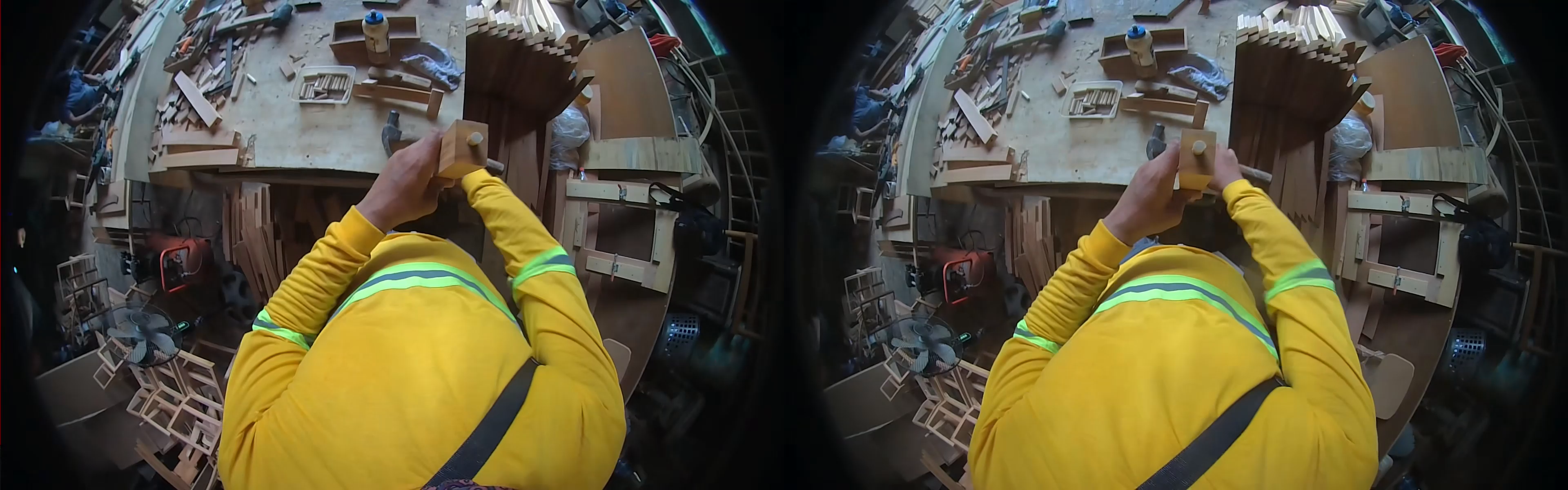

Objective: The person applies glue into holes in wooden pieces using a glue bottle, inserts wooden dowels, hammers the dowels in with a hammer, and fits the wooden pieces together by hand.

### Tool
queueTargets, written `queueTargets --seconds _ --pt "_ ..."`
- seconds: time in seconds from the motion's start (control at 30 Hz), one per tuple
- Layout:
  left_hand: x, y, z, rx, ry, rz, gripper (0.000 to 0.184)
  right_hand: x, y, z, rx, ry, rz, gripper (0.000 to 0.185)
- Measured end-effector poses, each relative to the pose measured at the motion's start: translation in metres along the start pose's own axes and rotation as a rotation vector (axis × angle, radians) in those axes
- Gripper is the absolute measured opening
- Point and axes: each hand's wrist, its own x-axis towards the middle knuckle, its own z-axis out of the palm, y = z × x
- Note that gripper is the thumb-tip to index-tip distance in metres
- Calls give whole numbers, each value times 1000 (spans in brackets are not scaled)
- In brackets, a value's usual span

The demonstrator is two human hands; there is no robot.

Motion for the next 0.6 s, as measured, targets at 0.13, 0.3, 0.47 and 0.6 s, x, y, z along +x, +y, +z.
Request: queueTargets --seconds 0.13,0.3,0.47,0.6 --pt "1 -4 0 22 31 30 69 0 4 16 -467 14 -192 33" --pt "-8 -4 7 50 109 -3 69 -41 -10 -45 -197 -63 -64 30" --pt "-1 2 5 23 90 -40 59 -90 -139 -220 -131 82 -2 17" --pt "1 1 4 15 116 -43 61 -142 -244 -317 42 57 201 25"
